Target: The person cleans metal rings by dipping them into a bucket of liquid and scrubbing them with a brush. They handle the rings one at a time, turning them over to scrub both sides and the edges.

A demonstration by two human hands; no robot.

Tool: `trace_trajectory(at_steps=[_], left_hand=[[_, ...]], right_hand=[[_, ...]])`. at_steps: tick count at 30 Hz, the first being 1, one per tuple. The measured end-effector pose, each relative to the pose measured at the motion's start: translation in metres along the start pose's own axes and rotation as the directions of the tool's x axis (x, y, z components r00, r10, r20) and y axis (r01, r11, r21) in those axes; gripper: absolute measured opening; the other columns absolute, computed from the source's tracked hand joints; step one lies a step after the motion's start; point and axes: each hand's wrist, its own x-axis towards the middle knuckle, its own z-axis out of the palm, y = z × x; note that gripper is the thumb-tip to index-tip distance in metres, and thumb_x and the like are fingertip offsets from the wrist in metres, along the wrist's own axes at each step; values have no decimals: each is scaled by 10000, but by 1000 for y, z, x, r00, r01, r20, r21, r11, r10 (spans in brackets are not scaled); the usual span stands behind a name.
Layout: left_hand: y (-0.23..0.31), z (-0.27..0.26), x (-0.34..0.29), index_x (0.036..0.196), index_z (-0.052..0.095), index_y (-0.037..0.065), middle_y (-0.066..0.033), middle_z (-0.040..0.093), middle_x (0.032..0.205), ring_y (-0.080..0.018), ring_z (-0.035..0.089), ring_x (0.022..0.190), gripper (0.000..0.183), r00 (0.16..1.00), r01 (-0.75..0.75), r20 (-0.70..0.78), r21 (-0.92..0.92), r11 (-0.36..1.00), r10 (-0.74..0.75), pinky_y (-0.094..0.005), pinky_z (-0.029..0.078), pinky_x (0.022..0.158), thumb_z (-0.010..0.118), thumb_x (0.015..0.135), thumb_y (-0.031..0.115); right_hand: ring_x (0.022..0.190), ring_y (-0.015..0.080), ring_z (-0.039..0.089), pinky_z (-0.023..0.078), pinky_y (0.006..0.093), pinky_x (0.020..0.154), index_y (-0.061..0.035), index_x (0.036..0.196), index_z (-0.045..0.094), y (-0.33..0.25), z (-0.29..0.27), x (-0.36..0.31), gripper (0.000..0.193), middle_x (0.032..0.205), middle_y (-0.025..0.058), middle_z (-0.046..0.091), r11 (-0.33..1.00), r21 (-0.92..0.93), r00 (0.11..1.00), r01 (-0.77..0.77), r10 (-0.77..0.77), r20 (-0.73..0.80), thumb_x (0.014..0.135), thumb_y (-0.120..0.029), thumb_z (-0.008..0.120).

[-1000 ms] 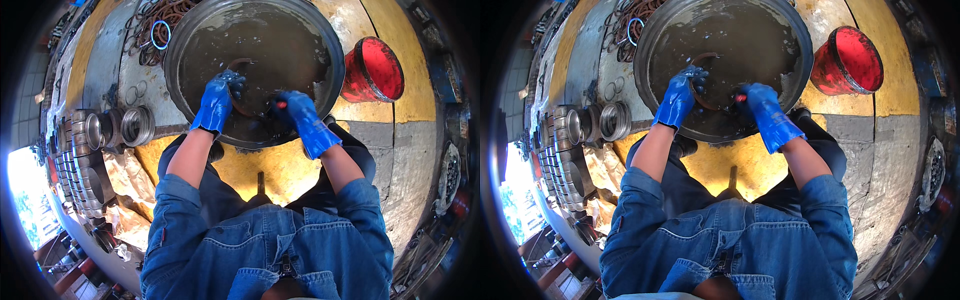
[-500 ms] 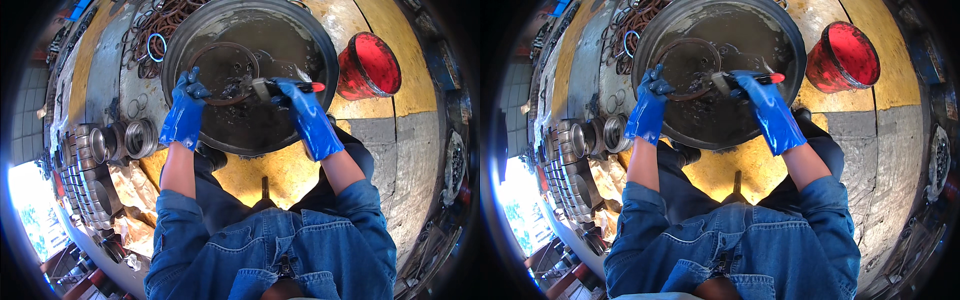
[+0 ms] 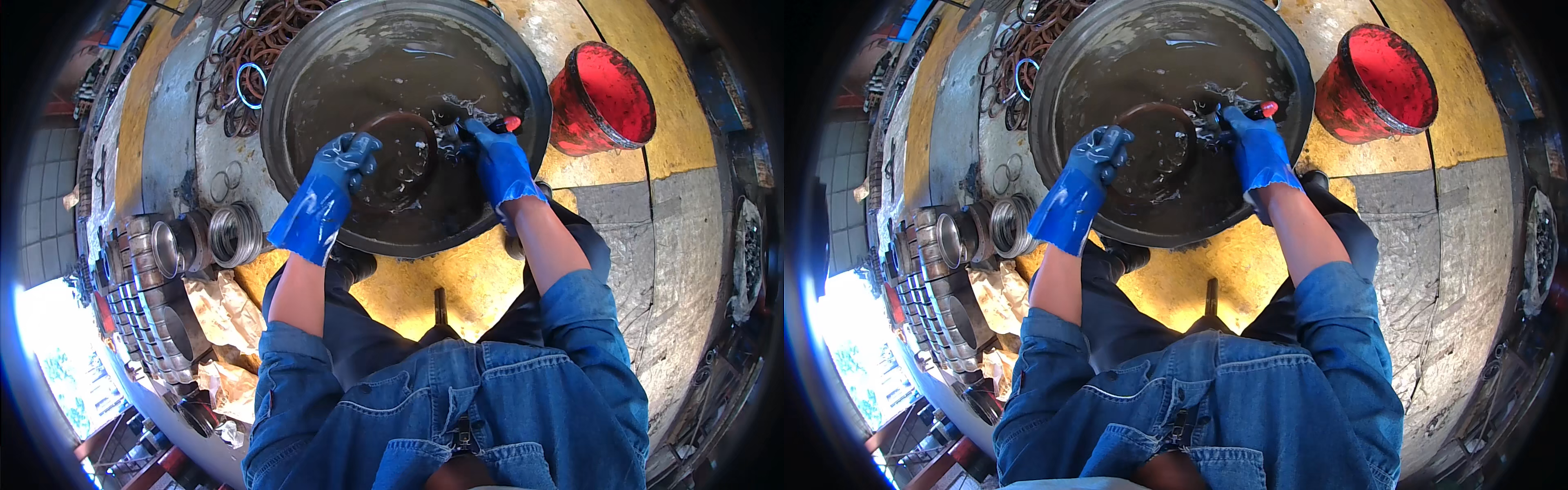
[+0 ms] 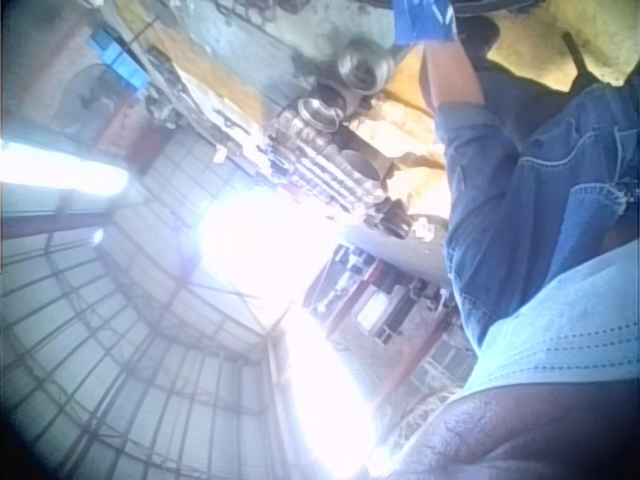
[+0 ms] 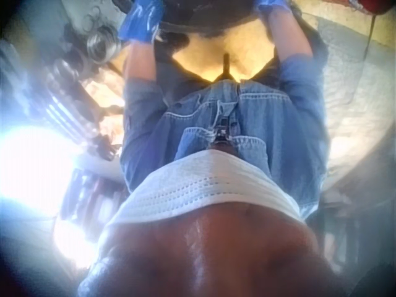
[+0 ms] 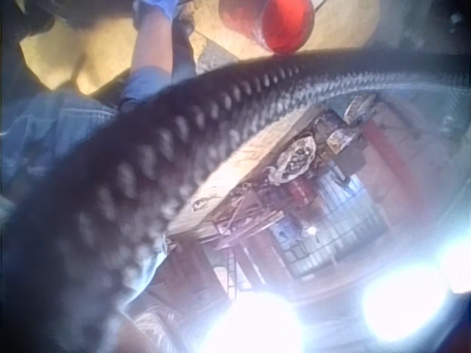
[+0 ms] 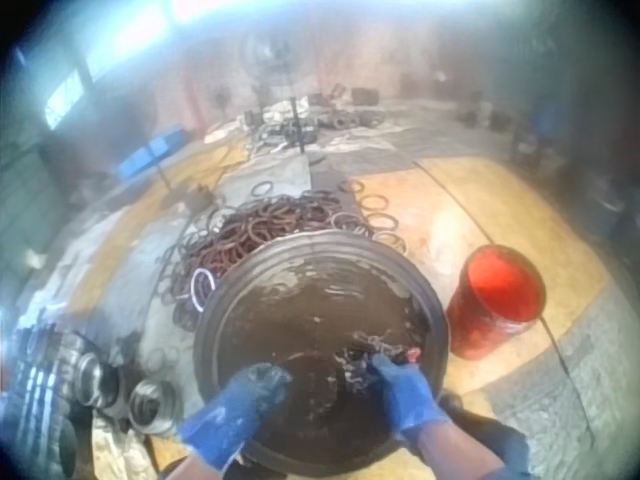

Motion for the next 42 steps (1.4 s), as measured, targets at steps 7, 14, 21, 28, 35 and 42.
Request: trace_trajectory(at_steps=[7, 14, 21, 28, 35, 42], left_hand=[[7, 18, -2, 1128, 670, 37, -22, 656, 732, -91, 577, 611, 313, 993, -64, -65, 399, 915, 98, -239, 450, 550, 784, 900, 219], [-6, -20, 9, 1135, 660, 23, -78, 703, 855, -117, 615, 643, 340, 941, -320, 187, 209, 924, 284, -247, 476, 543, 787, 831, 105], [-4, -10, 19, 1152, 643, 35, -16, 547, 674, -83, 387, 442, 319, 966, -206, 58, -421, 883, 253, -243, 302, 423, 697, 861, 152], [-20, -11, 19, 1159, 661, 77, 30, 517, 685, -67, 386, 462, 246, 994, -1, -96, -474, 880, -50, -248, 306, 432, 646, 971, 235], [-23, 12, 20, 1172, 656, 106, 35, 506, 677, -69, 360, 446, 263, 985, 57, -134, -335, 940, -108, -253, 289, 429, 619, 1009, 309], [-11, 30, -1, 1128, 653, 55, 24, 436, 574, -90, 311, 407, 264, 1000, 2, -28, -389, 921, -14, -255, 250, 413, 626, 991, 280]], right_hand=[[686, 170, 683, 538, 286, 612, -22, 1097, 711, -30, 4, 35, 258, 945, 93, 731, 966, 255, 997, -45, 26, 78, 921, -210, 726], [615, 173, 661, 521, 282, 554, -22, 1091, 741, -21, 9, 39, 231, 859, 103, 737, 968, 250, 992, -29, -2, 123, 941, -190, 686], [902, 233, 730, 573, 340, 816, -26, 1251, 657, 82, -63, 114, 351, 970, 159, 752, 725, -349, 791, 594, -606, 89, 908, -72, 717], [845, 130, 646, 494, 274, 730, -32, 1108, 719, -5, -3, 20, 338, 936, 58, 710, 856, -512, 995, -72, 29, -90, 944, -325, 687], [803, 135, 655, 507, 280, 716, -15, 1069, 717, -28, 56, 14, 295, 908, 60, 712, 986, -31, 958, 163, -151, 245, 947, -280, 670], [760, 141, 665, 520, 286, 703, 1, 1029, 714, -13, 49, 10, 256, 879, 61, 713, 956, 266, 992, 125, -119, -36, 949, -234, 653]])
